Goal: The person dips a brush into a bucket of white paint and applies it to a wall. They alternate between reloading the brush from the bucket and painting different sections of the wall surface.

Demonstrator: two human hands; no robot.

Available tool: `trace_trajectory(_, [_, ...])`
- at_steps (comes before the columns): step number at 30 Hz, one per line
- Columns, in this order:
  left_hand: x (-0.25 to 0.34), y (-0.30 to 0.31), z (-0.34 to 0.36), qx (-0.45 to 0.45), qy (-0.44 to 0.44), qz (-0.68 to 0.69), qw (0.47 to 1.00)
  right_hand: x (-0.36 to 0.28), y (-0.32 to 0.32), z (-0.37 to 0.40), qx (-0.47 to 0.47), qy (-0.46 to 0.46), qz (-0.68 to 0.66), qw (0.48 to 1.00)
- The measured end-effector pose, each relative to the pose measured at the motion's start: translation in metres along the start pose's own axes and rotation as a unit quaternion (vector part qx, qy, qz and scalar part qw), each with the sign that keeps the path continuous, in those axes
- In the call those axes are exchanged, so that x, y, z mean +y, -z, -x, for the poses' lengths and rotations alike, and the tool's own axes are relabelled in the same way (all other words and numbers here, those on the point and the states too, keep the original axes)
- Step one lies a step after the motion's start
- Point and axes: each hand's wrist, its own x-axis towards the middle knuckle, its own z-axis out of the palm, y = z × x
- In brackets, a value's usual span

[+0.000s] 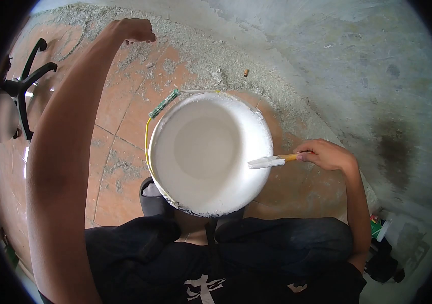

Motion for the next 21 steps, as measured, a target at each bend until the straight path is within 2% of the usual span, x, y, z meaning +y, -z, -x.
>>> trace_trajectory(3, [-0.002,0.001,0.006,-0.006,0.001,0.003,1.000,0.014,-0.005,-0.007,0.005,0.023,-0.056,0.998])
trace_trajectory(5, [-0.011,0.006,0.017,-0.004,-0.132,0.034,0.991,0.015,-0.004,-0.010,-0.015,-0.001,-0.080,0.997])
trace_trajectory(6, [-0.009,0.007,0.019,-0.004,-0.131,0.034,0.991,0.016,-0.005,-0.012,-0.016,-0.001,-0.079,0.997])
trace_trajectory(8, [-0.003,0.008,0.019,-0.016,-0.077,0.062,0.995,0.018,-0.008,-0.015,-0.021,0.020,-0.110,0.993])
trace_trajectory(12, [-0.001,0.007,0.018,0.018,-0.087,0.043,0.995,0.020,-0.010,-0.019,-0.019,0.074,-0.134,0.988])
trace_trajectory(14, [0.006,0.005,0.007,0.007,-0.001,0.007,1.000,0.016,-0.008,-0.018,-0.027,0.080,-0.185,0.979])
trace_trajectory(15, [0.004,0.002,0.004,0.010,0.000,0.007,1.000,0.016,-0.008,-0.018,-0.025,0.081,-0.183,0.979])
trace_trajectory(17, [0.002,0.000,0.002,0.021,-0.007,0.031,0.999,0.018,-0.006,-0.018,-0.033,0.081,-0.260,0.962])
trace_trajectory(21, [0.004,0.003,0.001,0.010,0.017,0.023,1.000,0.020,-0.002,-0.020,-0.047,0.107,-0.261,0.958])
